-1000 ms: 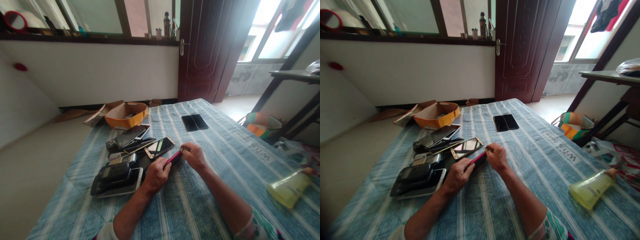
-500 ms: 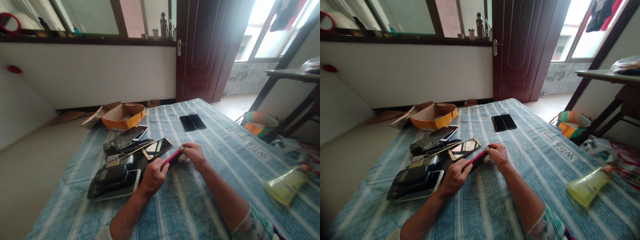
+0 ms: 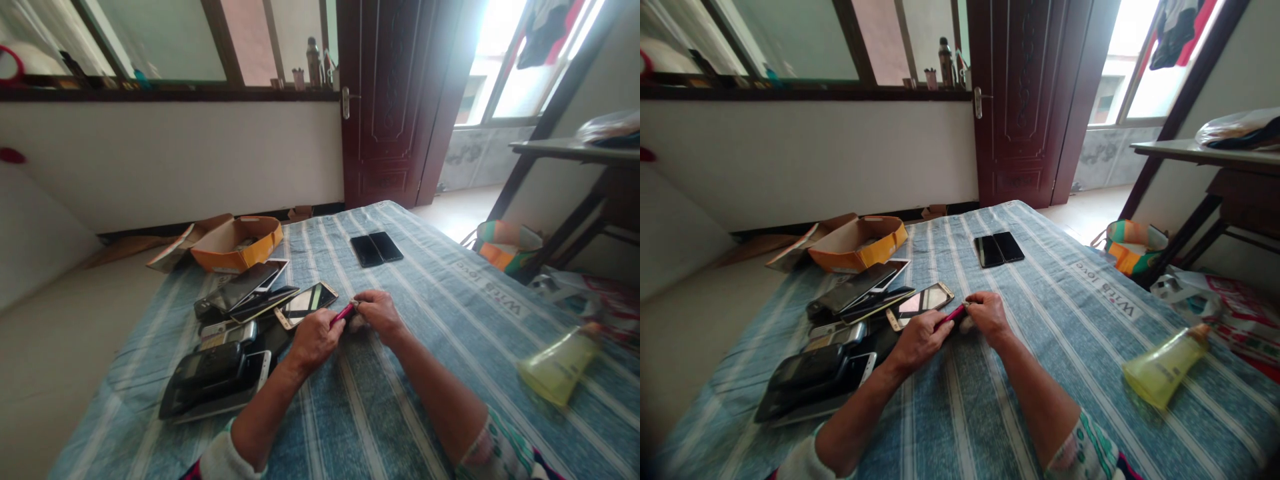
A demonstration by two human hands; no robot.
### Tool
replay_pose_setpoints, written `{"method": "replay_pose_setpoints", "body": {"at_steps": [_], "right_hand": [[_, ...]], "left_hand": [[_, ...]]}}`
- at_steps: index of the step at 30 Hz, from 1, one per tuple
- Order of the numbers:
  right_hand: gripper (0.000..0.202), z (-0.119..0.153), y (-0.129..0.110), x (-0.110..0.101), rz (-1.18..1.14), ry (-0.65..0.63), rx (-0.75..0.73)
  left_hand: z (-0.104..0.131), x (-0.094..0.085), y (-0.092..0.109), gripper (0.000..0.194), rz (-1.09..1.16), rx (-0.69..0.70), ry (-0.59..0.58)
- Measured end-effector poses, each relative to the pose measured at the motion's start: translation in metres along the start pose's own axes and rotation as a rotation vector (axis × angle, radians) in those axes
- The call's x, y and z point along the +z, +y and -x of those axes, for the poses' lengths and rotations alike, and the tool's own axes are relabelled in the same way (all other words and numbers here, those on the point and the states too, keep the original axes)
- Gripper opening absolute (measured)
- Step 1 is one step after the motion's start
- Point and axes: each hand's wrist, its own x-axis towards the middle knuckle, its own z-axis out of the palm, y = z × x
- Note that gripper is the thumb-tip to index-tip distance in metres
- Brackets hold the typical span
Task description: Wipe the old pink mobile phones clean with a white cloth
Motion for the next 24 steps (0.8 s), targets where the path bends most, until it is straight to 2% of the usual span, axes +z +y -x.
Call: {"method": "replay_pose_setpoints", "body": {"at_steps": [4,9,15,20,22,24], "right_hand": [[0.023,-0.001,0.001,-0.001,0.113,0.051,-0.059],[0.022,-0.004,0.005,-0.001,0.231,0.056,-0.13],[0.023,-0.006,0.008,0.0,0.287,0.052,-0.174],[0.021,-0.002,0.0,0.002,0.259,0.087,-0.218],[0.021,0.002,-0.007,0.003,0.257,0.114,-0.298],[0.022,0.008,-0.013,0.005,0.269,0.144,-0.44]], "left_hand": [[-0.014,-0.003,0.009,0.026,-0.033,-0.004,-0.033],[-0.028,-0.001,0.014,0.03,-0.065,-0.017,-0.051],[-0.031,0.0,0.014,0.028,-0.054,-0.013,-0.024],[-0.02,-0.008,0.012,0.023,0.047,0.049,0.101],[-0.015,-0.01,0.01,0.021,0.161,0.124,0.211],[-0.01,-0.009,0.007,0.019,0.273,0.196,0.318]]}}
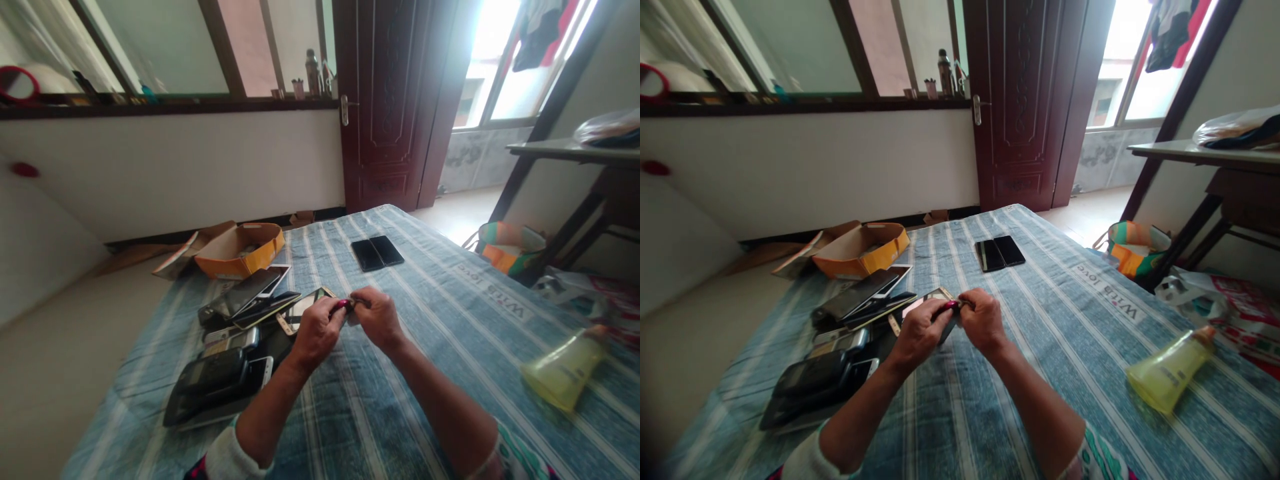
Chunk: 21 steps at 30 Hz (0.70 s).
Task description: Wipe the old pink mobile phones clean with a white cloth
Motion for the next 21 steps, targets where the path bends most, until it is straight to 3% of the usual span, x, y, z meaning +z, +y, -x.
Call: {"method": "replay_pose_setpoints", "body": {"at_steps": [4,8,15,21], "right_hand": [[0.025,0.009,-0.012,0.004,0.042,0.055,-0.278],[0.028,0.022,-0.022,0.012,0.112,0.038,-0.443],[0.03,0.04,-0.048,0.02,0.269,-0.035,-0.645],[0.028,0.045,-0.054,0.025,0.36,-0.057,-0.751]], "left_hand": [[0.015,-0.002,-0.005,0.018,0.098,0.04,0.11],[0.032,-0.009,-0.007,0.017,0.135,0.026,0.15],[0.053,-0.024,-0.004,0.02,0.124,0.012,0.177],[0.063,-0.027,-0.005,0.02,0.14,0.028,0.217]]}}
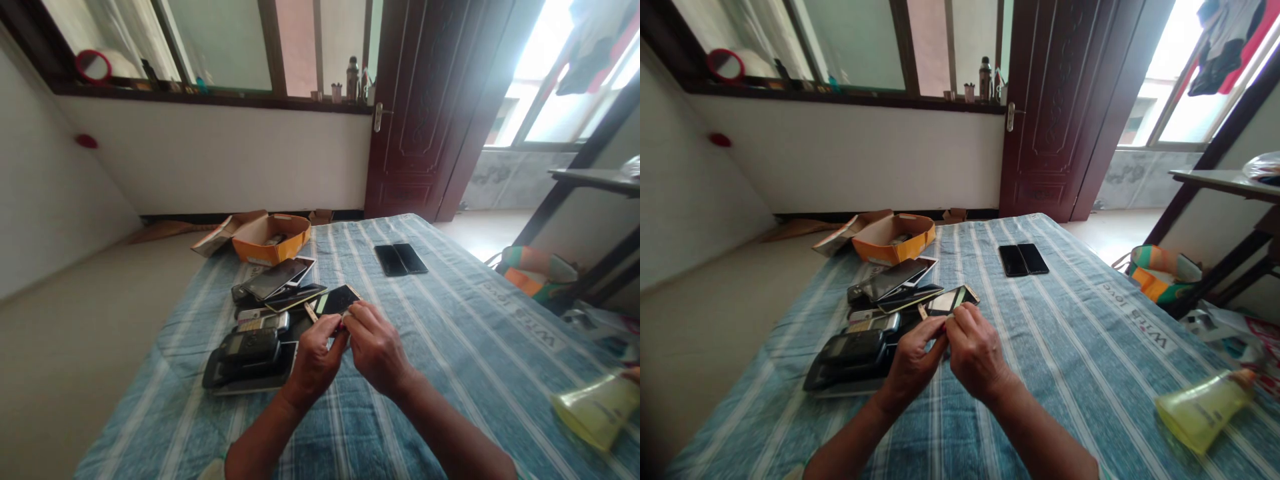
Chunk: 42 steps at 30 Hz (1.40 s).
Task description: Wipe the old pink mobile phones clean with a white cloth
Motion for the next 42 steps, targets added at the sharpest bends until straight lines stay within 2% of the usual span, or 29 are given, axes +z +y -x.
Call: {"method": "replay_pose_setpoints", "body": {"at_steps": [6,10,15,18,21,27,34,37,42], "right_hand": [[0.033,0.002,0.018,-0.001,0.047,-0.006,0.06],[0.033,0.006,0.024,0.0,0.045,0.047,0.077],[0.031,0.009,0.009,-0.001,0.009,0.092,0.014],[0.028,0.009,-0.002,0.0,0.024,0.043,-0.037],[0.028,0.008,-0.003,0.001,0.037,0.01,-0.029],[0.033,0.009,0.019,0.005,-0.089,0.05,0.167],[0.031,0.018,0.031,0.017,-0.472,-0.05,0.615],[0.029,0.022,0.031,0.021,-0.542,-0.081,0.696],[0.028,0.024,0.035,0.024,-0.507,-0.167,0.744]], "left_hand": [[0.003,0.003,-0.004,0.017,-0.034,0.045,0.031],[0.005,0.005,-0.006,0.016,-0.062,0.07,0.053],[0.005,0.004,-0.004,0.015,-0.051,0.057,0.054],[0.005,0.004,-0.003,0.017,-0.042,0.04,0.047],[0.004,0.003,-0.003,0.018,-0.055,0.028,0.048],[0.004,0.003,-0.004,0.017,-0.089,0.042,0.048],[0.004,0.0,-0.006,0.017,-0.106,0.006,0.039],[0.003,-0.001,-0.008,0.018,-0.115,-0.014,0.038],[0.002,-0.002,-0.01,0.019,-0.127,-0.022,0.037]]}}
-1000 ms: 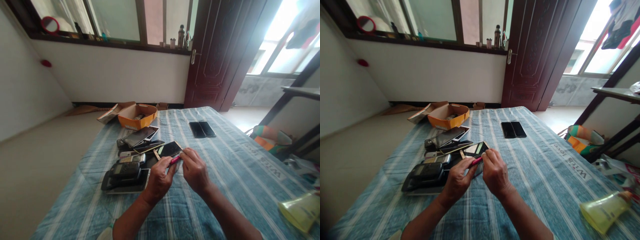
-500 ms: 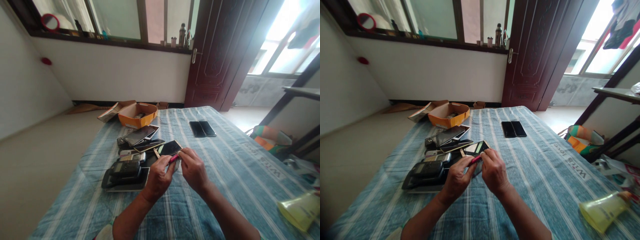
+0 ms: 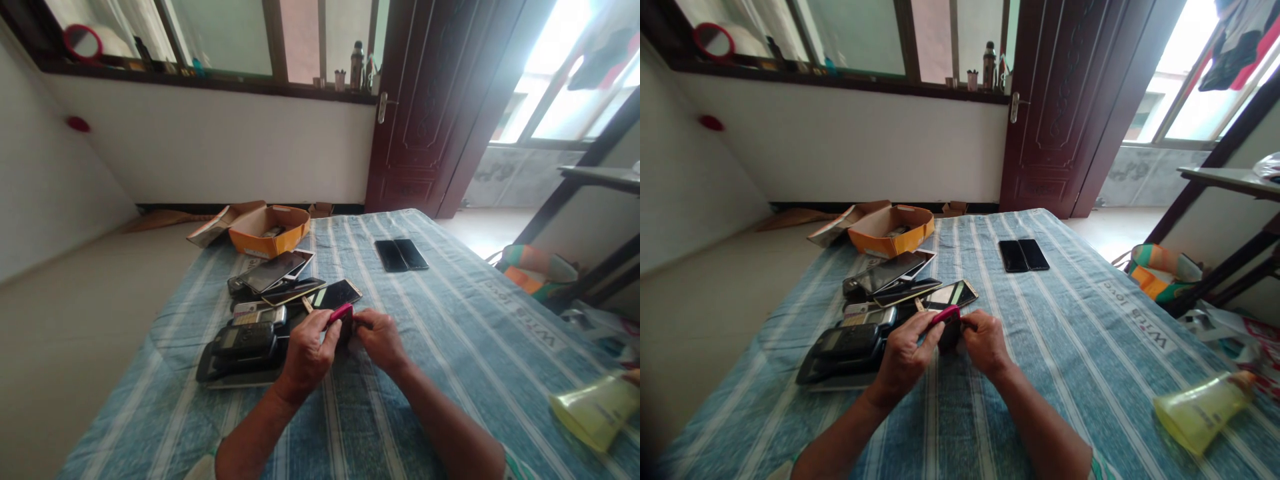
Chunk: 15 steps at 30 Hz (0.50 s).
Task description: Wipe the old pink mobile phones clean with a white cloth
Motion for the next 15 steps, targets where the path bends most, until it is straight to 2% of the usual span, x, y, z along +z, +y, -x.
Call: {"method": "replay_pose_setpoints", "body": {"at_steps": [6,15], "right_hand": [[0.026,-0.002,-0.009,-0.001,-0.112,0.129,-0.117],[0.023,0.001,-0.002,0.003,-0.028,0.016,-0.022]], "left_hand": [[0.0,0.001,-0.002,0.02,-0.002,0.034,0.004],[0.0,0.0,-0.005,0.02,-0.012,0.022,0.024]]}}
